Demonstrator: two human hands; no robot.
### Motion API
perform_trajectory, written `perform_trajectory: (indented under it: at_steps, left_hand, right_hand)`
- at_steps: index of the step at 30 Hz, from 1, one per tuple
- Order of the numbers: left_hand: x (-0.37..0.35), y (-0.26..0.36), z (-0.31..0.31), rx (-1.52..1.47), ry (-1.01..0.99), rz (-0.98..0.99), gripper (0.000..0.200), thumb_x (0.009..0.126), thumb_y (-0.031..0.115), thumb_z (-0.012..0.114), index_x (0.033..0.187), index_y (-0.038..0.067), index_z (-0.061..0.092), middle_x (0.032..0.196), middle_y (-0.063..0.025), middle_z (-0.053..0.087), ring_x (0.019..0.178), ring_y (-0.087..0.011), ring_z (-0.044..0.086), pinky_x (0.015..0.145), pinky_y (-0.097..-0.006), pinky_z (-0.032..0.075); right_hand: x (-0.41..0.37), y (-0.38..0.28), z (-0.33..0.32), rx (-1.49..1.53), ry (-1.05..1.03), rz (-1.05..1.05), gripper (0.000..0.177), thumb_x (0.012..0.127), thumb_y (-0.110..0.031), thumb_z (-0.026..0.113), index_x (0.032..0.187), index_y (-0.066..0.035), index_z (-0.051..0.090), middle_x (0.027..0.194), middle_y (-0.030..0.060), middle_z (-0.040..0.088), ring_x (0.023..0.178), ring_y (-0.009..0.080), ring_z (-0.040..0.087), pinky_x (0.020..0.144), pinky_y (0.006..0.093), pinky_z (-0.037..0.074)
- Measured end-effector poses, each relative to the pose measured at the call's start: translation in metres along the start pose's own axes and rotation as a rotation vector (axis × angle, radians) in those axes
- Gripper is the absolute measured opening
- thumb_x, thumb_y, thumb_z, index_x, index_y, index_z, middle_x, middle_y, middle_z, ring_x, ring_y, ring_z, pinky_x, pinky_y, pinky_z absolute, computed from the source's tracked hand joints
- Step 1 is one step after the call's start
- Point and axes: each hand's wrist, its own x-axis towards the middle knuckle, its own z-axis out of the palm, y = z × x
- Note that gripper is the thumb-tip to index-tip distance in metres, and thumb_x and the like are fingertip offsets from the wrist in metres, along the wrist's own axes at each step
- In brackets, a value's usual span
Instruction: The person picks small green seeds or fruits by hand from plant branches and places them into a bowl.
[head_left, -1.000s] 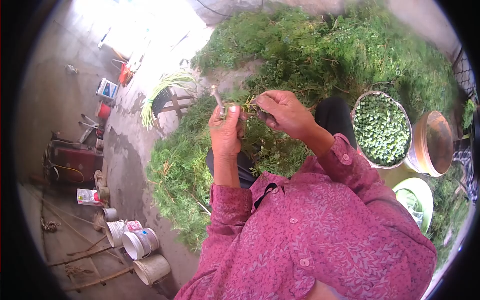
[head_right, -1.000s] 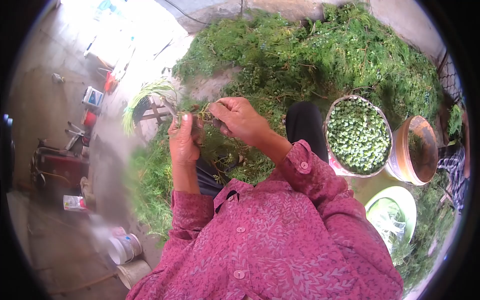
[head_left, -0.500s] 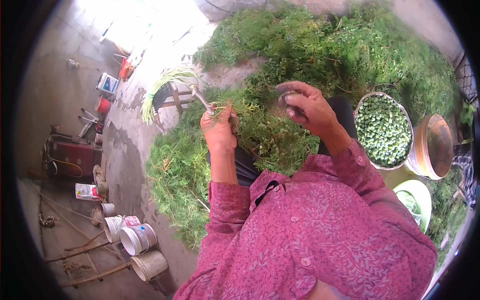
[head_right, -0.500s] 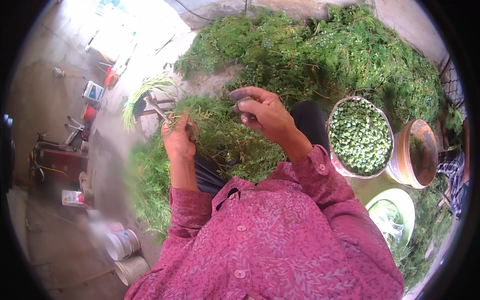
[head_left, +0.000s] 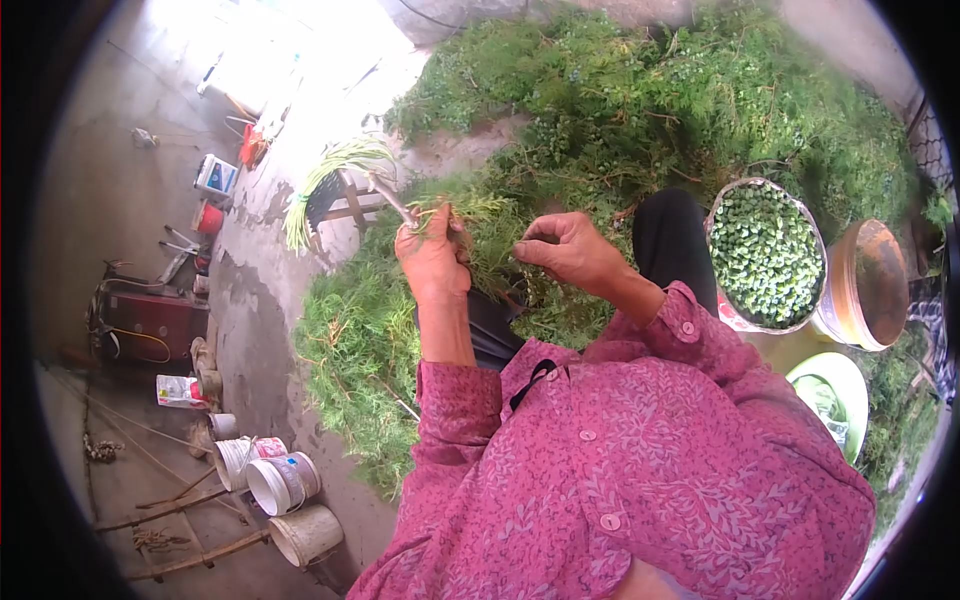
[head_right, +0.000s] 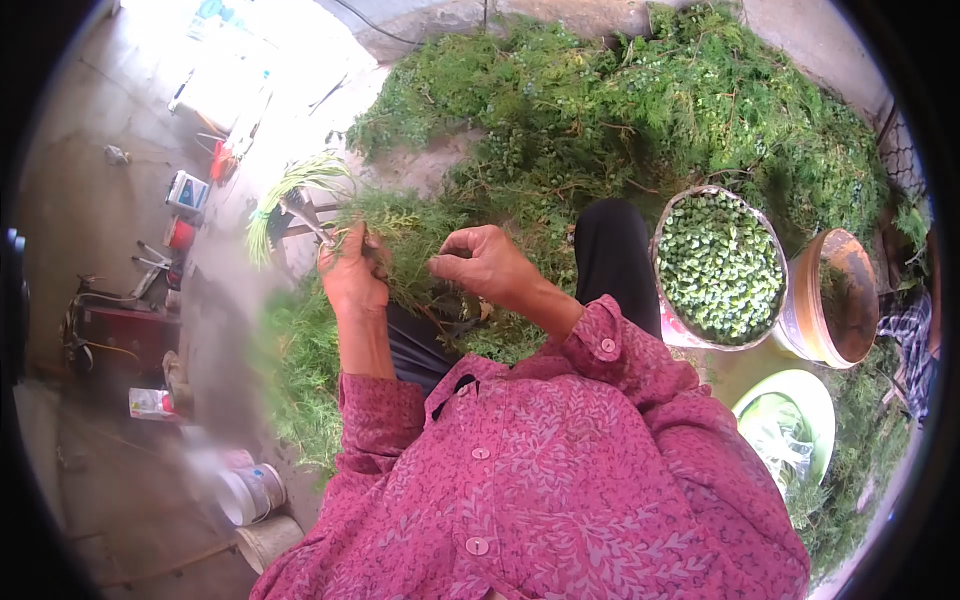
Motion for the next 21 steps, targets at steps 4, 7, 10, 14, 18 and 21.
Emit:
perform_trajectory:
  at_steps: [4,7,10,14,18,21]
  left_hand:
    - [0.005,-0.003,0.004,-0.079,0.096,-0.021,0.014,0.08,0.012,0.061,0.082,0.007,0.048,0.058,-0.0031,0.051,0.039,-0.0092,0.041,0.032,-0.0212,0.027]
    - [0.012,-0.005,0.005,-0.124,0.174,-0.037,0.014,0.081,0.016,0.06,0.08,0.007,0.05,0.059,-0.0027,0.052,0.042,-0.0094,0.043,0.034,-0.0216,0.029]
    - [0.027,-0.009,-0.014,-0.217,0.208,-0.062,0.016,0.082,0.021,0.06,0.081,0.008,0.052,0.062,-0.002,0.053,0.047,-0.0096,0.045,0.037,-0.022,0.032]
    - [0.022,-0.001,-0.03,-0.287,0.118,-0.09,0.024,0.082,0.033,0.058,0.082,0.009,0.054,0.064,-0.0002,0.053,0.054,-0.0112,0.048,0.045,-0.0236,0.037]
    - [0.026,0.001,-0.039,-0.283,0.158,-0.106,0.027,0.082,0.038,0.057,0.079,0.011,0.054,0.067,0.0019,0.051,0.061,-0.0113,0.048,0.051,-0.0254,0.04]
    - [0.038,-0.012,-0.056,-0.361,0.141,-0.136,0.024,0.083,0.035,0.056,0.081,0.012,0.053,0.068,0.0022,0.051,0.061,-0.0104,0.048,0.052,-0.0257,0.041]
  right_hand:
    - [-0.009,-0.006,0.011,-0.035,0.022,-0.282,0.013,0.078,-0.015,0.06,0.074,-0.003,0.059,0.056,-0.0051,0.048,0.05,0.002,0.041,0.044,0.0195,0.032]
    - [-0.029,-0.033,0.017,0.138,-0.158,-0.099,0.012,0.076,-0.014,0.059,0.073,-0.003,0.06,0.059,-0.0055,0.05,0.055,0.0024,0.044,0.047,0.0198,0.035]
    - [-0.037,-0.046,0.006,0.01,-0.066,-0.401,0.01,0.077,-0.012,0.059,0.075,-0.002,0.06,0.064,-0.0045,0.053,0.058,0.0024,0.046,0.049,0.0188,0.035]
    - [-0.042,-0.034,-0.075,-0.062,0.463,-0.352,0.009,0.078,-0.012,0.06,0.079,-0.004,0.062,0.064,-0.0046,0.052,0.057,0.0015,0.044,0.05,0.0183,0.036]
    - [-0.09,0.001,-0.196,-0.476,0.945,-0.396,0.004,0.076,-0.01,0.063,0.076,-0.007,0.065,0.067,-0.0025,0.059,0.056,0.0043,0.049,0.051,0.0176,0.039]
    - [-0.133,0.02,-0.243,-1.114,1.179,-0.082,0.022,0.07,-0.024,0.063,0.076,-0.002,0.063,0.073,0.0103,0.062,0.064,0.0204,0.06,0.062,0.0308,0.046]
